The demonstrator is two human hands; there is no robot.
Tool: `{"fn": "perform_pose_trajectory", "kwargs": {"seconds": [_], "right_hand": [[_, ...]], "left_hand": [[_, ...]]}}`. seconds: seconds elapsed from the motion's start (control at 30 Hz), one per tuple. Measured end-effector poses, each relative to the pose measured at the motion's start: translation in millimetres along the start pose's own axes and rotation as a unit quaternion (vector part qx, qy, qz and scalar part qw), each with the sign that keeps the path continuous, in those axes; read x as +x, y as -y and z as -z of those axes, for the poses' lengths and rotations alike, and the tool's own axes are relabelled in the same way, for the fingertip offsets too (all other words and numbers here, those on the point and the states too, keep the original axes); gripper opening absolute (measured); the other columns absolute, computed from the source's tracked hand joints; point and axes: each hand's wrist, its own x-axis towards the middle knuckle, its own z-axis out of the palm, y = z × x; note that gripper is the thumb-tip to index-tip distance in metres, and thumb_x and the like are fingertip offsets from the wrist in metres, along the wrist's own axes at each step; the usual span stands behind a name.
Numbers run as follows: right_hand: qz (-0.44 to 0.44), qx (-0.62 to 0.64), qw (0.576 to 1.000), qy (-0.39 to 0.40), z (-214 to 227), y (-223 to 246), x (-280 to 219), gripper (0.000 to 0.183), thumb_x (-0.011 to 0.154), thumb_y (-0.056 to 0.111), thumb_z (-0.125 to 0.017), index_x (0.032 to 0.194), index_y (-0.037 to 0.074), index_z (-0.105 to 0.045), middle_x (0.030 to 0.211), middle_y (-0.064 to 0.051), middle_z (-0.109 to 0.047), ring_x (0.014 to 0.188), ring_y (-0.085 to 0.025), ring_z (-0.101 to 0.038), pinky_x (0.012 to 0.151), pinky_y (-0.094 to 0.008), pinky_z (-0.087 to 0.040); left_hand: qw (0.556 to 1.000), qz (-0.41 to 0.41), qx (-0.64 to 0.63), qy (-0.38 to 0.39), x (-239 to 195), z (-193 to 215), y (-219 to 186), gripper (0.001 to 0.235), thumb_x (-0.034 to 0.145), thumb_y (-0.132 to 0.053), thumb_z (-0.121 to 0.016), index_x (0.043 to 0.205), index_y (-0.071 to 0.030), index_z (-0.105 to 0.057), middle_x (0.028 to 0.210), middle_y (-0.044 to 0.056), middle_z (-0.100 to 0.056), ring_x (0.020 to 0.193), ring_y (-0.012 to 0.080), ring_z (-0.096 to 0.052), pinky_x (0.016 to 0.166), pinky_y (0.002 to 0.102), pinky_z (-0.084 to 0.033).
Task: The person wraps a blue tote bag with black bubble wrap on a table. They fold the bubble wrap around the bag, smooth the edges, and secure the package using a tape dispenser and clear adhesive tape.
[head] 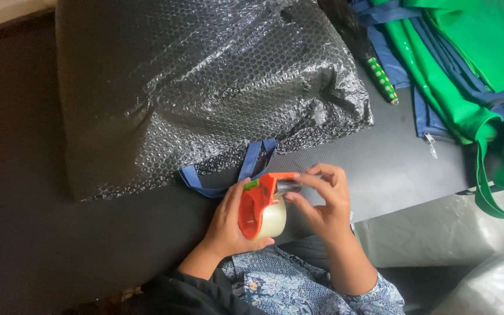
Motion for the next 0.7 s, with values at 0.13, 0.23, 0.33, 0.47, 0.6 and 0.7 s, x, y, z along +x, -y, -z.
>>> {"fn": "perform_pose_trajectory", "kwargs": {"seconds": [0.13, 0.23, 0.33, 0.47, 0.6, 0.7], "right_hand": [[0.074, -0.087, 0.991, -0.066, -1.6, 10.7, 1.1, 0.019, 0.075, 0.016, -0.091, 0.092, 0.020, -0.082, 0.098, -0.005, -0.067, 0.087, -0.025, -0.060, 0.073, -0.034, -0.049], [0.111, -0.095, 0.984, -0.100, -6.9, 15.9, 1.4, 0.013, 0.078, 0.007, -0.089, 0.082, 0.015, -0.080, 0.090, -0.004, -0.074, 0.078, -0.024, -0.066, 0.068, -0.034, -0.053], [0.134, -0.104, 0.979, -0.113, -9.7, 14.1, 0.1, 0.012, 0.081, 0.001, -0.086, 0.082, 0.010, -0.078, 0.086, -0.005, -0.077, 0.073, -0.024, -0.070, 0.067, -0.036, -0.057], [0.141, -0.143, 0.973, -0.115, -11.2, 18.7, -0.7, 0.012, 0.085, -0.003, -0.080, 0.085, 0.006, -0.074, 0.085, -0.008, -0.077, 0.072, -0.026, -0.071, 0.065, -0.037, -0.057], [0.138, -0.161, 0.973, -0.088, -11.3, 24.5, -1.8, 0.013, 0.086, -0.007, -0.075, 0.085, 0.004, -0.068, 0.092, -0.012, -0.079, 0.073, -0.028, -0.071, 0.064, -0.038, -0.058], [0.122, -0.172, 0.975, -0.075, -6.5, 31.2, -2.4, 0.016, 0.093, -0.005, -0.068, 0.086, 0.004, -0.057, 0.105, -0.012, -0.079, 0.080, -0.030, -0.072, 0.067, -0.038, -0.057]], "left_hand": [[0.996, -0.058, -0.034, -0.065, 2.9, -0.5, 0.0, 0.128, 0.051, -0.058, -0.096, 0.148, 0.006, -0.043, 0.129, 0.026, -0.058, 0.118, 0.0473, -0.064, 0.094, 0.053, -0.055], [0.994, -0.082, -0.031, -0.071, 2.4, -2.3, -2.1, 0.125, 0.057, -0.058, -0.095, 0.148, 0.008, -0.041, 0.142, 0.030, -0.047, 0.130, 0.0547, -0.052, 0.103, 0.059, -0.049], [0.987, -0.118, -0.028, -0.103, -7.5, -14.5, 14.7, 0.109, 0.063, -0.055, -0.094, 0.142, 0.005, -0.047, 0.145, 0.028, -0.038, 0.136, 0.0575, -0.045, 0.108, 0.063, -0.045], [0.972, -0.203, 0.031, -0.118, -10.6, -22.8, 17.8, 0.058, 0.081, -0.049, -0.085, 0.112, -0.005, -0.065, 0.128, 0.014, -0.040, 0.136, 0.0630, -0.041, 0.106, 0.068, -0.045], [0.962, -0.220, 0.088, -0.136, -13.0, -23.8, 23.4, 0.047, 0.089, -0.054, -0.076, 0.095, -0.008, -0.066, 0.116, 0.009, -0.054, 0.131, 0.0561, -0.051, 0.110, 0.062, -0.042], [0.964, -0.205, 0.092, -0.144, -10.4, -22.1, 21.8, 0.047, 0.091, -0.056, -0.073, 0.087, -0.010, -0.064, 0.106, 0.005, -0.060, 0.129, 0.0486, -0.056, 0.111, 0.055, -0.042]]}}
